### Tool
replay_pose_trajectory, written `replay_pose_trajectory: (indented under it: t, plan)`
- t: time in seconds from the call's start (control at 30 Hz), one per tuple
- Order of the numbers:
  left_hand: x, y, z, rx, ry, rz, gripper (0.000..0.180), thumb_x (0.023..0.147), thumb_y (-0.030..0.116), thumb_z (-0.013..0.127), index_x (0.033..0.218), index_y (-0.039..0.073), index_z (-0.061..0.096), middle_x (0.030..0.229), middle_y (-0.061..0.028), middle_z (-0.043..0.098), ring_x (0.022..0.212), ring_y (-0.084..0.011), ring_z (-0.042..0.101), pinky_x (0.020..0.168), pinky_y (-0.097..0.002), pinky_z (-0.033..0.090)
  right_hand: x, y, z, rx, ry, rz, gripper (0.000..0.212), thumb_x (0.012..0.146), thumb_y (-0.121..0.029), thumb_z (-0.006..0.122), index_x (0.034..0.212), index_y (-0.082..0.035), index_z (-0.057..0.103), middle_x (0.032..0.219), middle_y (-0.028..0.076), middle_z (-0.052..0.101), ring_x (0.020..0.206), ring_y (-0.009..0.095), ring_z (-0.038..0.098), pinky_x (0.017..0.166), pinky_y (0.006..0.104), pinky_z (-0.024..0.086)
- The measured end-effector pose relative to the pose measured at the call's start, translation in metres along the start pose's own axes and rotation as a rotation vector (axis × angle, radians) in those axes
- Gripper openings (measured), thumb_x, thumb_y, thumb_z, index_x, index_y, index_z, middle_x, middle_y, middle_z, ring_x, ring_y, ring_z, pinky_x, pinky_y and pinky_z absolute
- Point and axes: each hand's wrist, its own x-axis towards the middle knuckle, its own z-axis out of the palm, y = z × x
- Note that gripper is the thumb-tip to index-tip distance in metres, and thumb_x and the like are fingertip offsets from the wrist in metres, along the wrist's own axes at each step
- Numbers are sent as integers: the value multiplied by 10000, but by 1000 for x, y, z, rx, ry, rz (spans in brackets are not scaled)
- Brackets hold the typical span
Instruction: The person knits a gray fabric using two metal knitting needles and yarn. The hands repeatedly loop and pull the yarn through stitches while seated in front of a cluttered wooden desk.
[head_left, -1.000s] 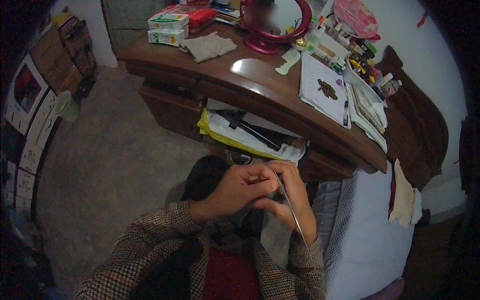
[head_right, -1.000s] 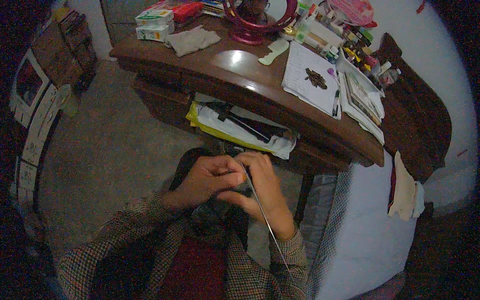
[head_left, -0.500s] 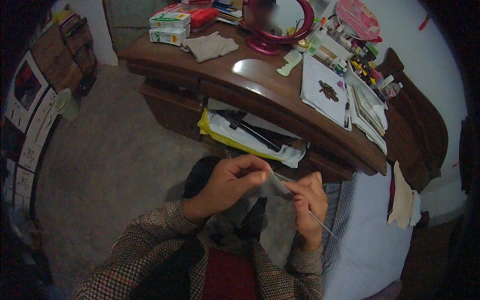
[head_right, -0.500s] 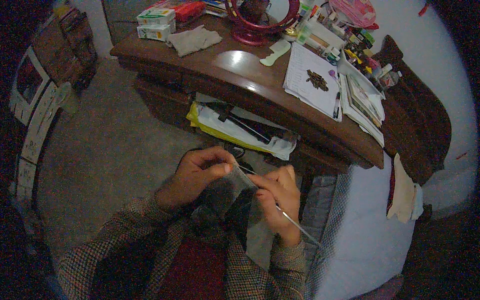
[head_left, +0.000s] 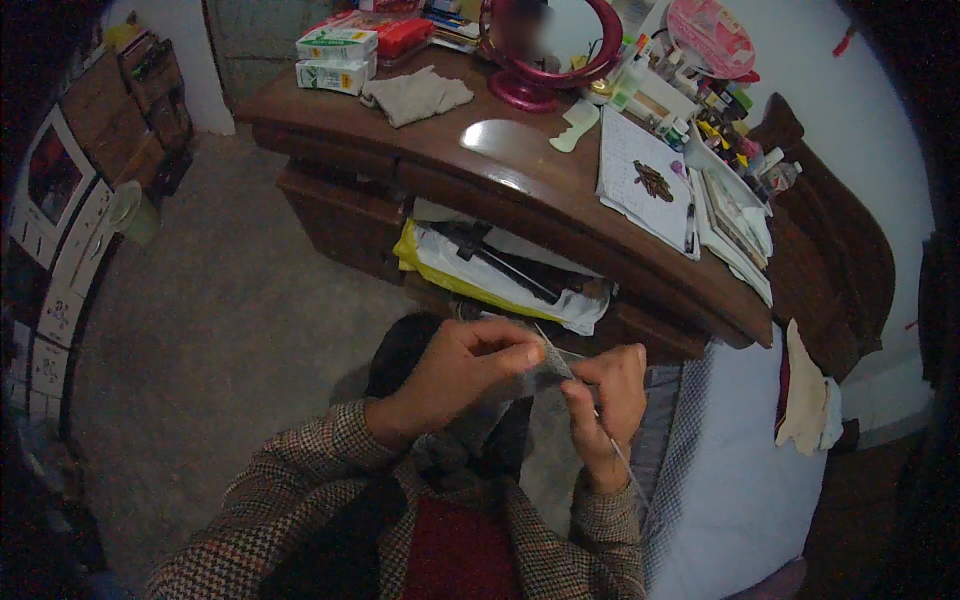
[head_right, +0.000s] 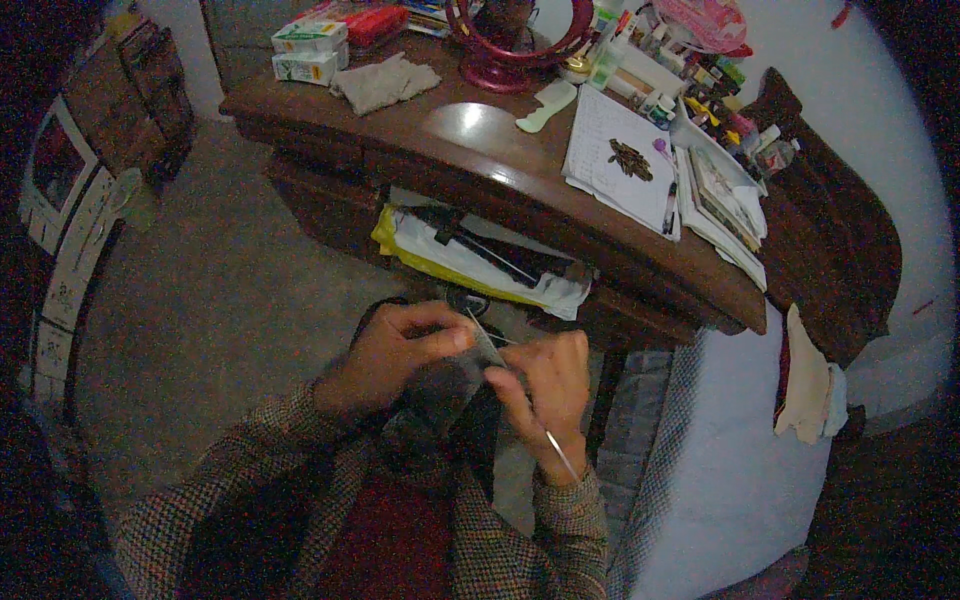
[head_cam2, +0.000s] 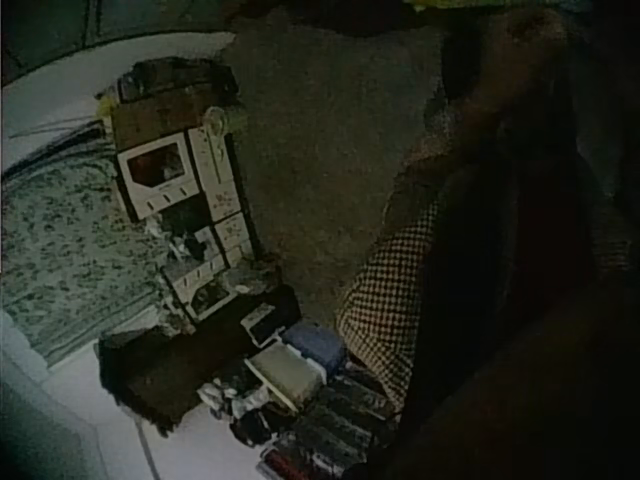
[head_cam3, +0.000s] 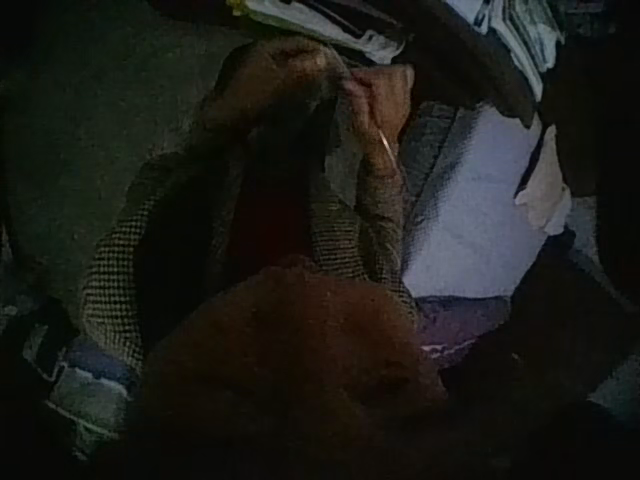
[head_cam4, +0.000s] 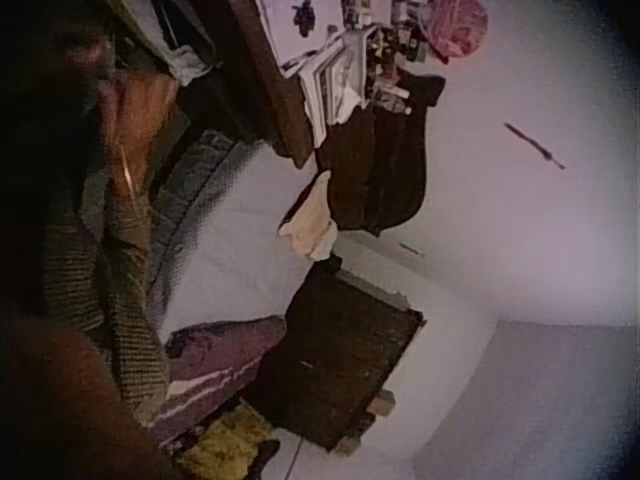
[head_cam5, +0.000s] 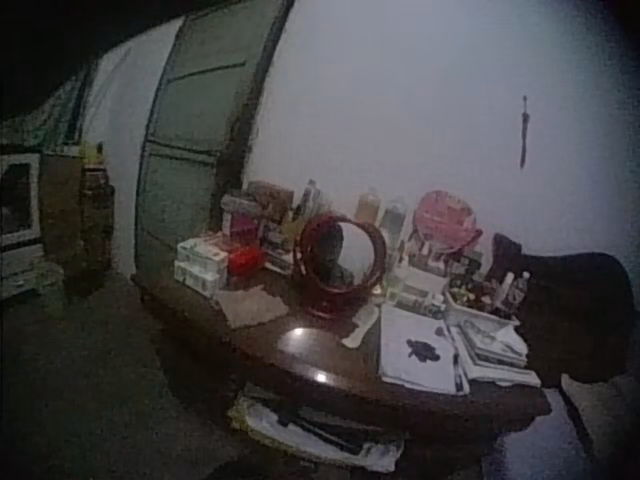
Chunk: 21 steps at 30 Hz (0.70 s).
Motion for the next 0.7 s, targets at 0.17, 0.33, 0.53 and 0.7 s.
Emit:
replay_pose_trajectory:
  t: [0.17,0.33,0.53,0.7]
  plan:
    - [1,-6,6,-49,-91,-101,191,899,167,643,991,4,676,951,-44,669,875,-95,608,782,-241,492,24,-8,2,112,-168,106,496,676,-416,765,919,-13,609,945,144,549,890,307,524,838,385,412]
    - [1,3,5,-52,-51,-86,163,890,135,634,972,1,677,974,-55,671,911,-100,604,819,-253,484,17,-14,-3,26,11,56,520,677,-388,757,1047,-34,664,947,103,561,905,279,515,807,365,427]
    - [2,-7,-1,-163,21,-21,164,881,86,590,996,-3,665,982,-50,666,931,-100,598,851,-257,472,7,-10,-16,-16,-20,54,224,702,-167,747,907,-81,727,743,42,511,749,226,450,670,335,380]
    - [0,2,-1,-69,21,-28,179,859,141,606,963,4,656,978,-47,654,925,-124,589,860,-287,463,7,-7,-19,98,-64,76,226,709,-151,738,923,-77,726,743,43,516,731,223,452,648,326,378]
